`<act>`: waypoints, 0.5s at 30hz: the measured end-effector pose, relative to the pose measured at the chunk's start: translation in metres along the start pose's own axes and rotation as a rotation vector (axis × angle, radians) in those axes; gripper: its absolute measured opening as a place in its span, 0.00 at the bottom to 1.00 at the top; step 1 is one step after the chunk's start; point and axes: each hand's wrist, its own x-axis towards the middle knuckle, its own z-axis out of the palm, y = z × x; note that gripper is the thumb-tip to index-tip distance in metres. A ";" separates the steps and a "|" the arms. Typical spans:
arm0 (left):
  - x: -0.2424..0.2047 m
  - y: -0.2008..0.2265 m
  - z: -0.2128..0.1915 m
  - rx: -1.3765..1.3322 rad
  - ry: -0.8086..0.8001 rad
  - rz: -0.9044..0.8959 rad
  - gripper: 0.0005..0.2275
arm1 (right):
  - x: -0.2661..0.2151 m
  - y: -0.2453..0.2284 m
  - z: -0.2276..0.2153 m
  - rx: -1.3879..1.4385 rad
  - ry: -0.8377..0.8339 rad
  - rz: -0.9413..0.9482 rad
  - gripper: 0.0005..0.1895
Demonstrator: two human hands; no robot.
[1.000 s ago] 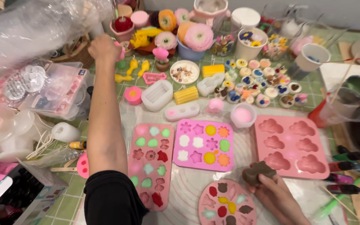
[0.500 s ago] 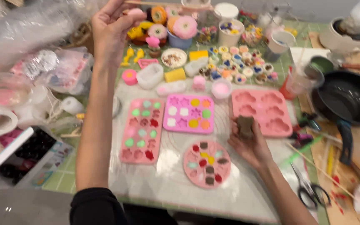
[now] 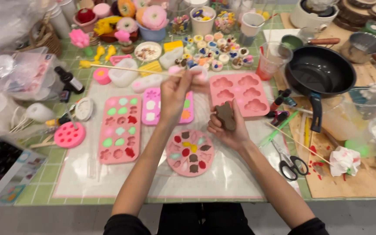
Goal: Creating miniature decorative items using molds and sculpting techniques with wax or similar material.
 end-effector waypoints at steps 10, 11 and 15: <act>-0.064 -0.026 0.019 0.460 0.015 -0.020 0.12 | 0.003 0.022 0.004 -0.249 0.294 -0.009 0.33; -0.065 -0.030 0.019 0.463 -0.003 -0.008 0.12 | 0.003 0.027 0.000 -0.276 0.264 -0.061 0.32; -0.079 -0.046 0.013 0.482 -0.058 0.069 0.13 | -0.007 0.042 -0.012 -0.124 0.501 -0.094 0.28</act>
